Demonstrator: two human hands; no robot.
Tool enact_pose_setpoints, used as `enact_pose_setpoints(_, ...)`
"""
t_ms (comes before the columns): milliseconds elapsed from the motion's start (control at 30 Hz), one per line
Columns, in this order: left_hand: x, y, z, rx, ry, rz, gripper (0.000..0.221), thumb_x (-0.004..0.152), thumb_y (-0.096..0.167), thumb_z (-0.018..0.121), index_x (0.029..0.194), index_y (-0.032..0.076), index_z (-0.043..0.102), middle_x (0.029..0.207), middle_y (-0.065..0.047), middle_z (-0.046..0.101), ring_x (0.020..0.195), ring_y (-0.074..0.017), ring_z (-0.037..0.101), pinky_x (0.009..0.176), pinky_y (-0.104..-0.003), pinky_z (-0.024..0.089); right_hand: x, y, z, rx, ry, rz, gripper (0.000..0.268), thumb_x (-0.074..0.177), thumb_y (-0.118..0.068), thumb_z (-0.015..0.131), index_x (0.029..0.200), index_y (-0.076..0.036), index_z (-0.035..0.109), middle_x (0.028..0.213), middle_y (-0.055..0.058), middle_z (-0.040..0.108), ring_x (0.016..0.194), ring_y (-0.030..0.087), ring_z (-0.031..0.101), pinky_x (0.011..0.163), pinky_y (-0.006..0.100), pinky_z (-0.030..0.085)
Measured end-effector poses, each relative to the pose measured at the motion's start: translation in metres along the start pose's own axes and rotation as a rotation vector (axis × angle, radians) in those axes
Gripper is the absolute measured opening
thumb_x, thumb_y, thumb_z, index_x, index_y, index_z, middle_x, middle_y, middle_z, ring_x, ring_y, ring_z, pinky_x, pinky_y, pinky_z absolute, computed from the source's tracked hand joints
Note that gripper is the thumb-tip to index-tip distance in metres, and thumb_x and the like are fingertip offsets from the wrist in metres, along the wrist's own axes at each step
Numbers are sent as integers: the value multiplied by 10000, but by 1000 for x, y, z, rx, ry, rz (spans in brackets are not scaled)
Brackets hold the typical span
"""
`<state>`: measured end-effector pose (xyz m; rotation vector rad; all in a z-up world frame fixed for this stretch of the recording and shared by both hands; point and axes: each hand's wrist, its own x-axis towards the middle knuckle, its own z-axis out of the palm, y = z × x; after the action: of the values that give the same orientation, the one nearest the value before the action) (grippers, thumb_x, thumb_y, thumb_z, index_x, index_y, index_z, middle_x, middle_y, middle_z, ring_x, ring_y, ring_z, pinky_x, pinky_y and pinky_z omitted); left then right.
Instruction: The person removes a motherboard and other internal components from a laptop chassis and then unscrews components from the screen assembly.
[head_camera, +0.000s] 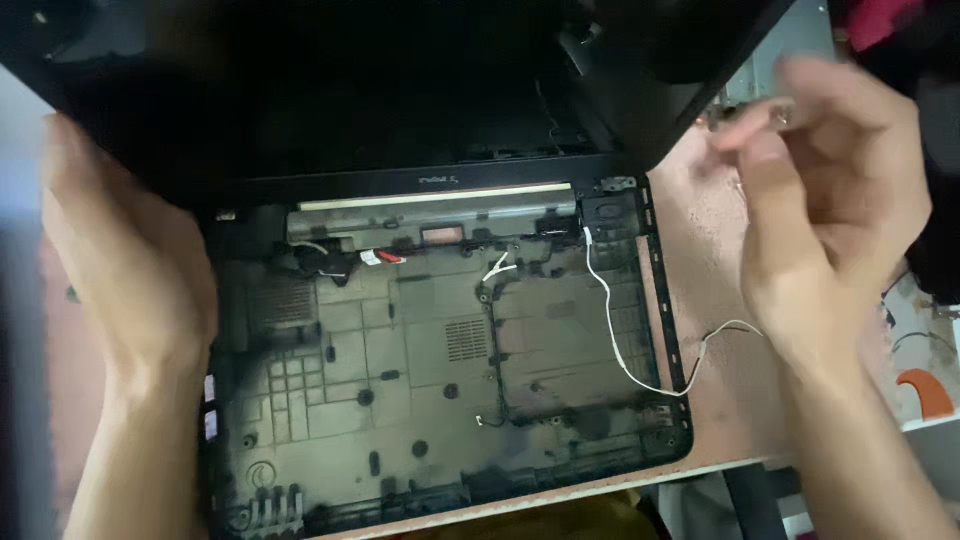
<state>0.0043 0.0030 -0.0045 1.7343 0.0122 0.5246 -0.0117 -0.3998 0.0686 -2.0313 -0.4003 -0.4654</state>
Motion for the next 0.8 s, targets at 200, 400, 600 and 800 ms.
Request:
enact_pose_setpoints(200, -1, 13, 2, -168, 66, -74, 198, 1274, 343, 340, 1175, 255, 487, 1243, 74, 475, 1220, -57, 417, 1247, -278, 429, 2, 7, 1, -476, -269, -116, 173, 1159, 4, 697, 1223, 40, 854, 1079, 151, 764, 980, 259, 649, 923, 390, 505)
enact_pose_setpoints(400, 2, -9, -4, 143, 50, 74, 149, 1211, 139, 382, 1229, 100, 525, 1244, -56, 543, 1198, -164, 463, 1118, -415, 420, 4, 39, 15, -577, -359, -255, 85, 1131, -37, 916, 1182, 31, 909, 988, 135, 858, 785, 216, 762, 775, 367, 603)
enact_pose_setpoints(600, -3, 12, 2, -274, 51, -91, 335, 1246, 449, 382, 1372, 241, 613, 1377, 72, 603, 1345, -41, 528, 1327, -281, 461, 7, 43, 24, -612, -376, -215, 87, 1085, -32, 943, 1159, 15, 941, 1063, 142, 898, 790, 200, 795, 770, 353, 634)
enact_pose_setpoints(800, 1, 4, -1, -53, 91, -22, 244, 1261, 373, 322, 1137, 205, 448, 1174, 39, 447, 1115, -93, 365, 1079, -354, 413, 0, 53, 31, -705, -327, -76, 89, 1109, -151, 932, 1163, -86, 962, 856, 88, 835, 722, 195, 751, 706, 377, 540)
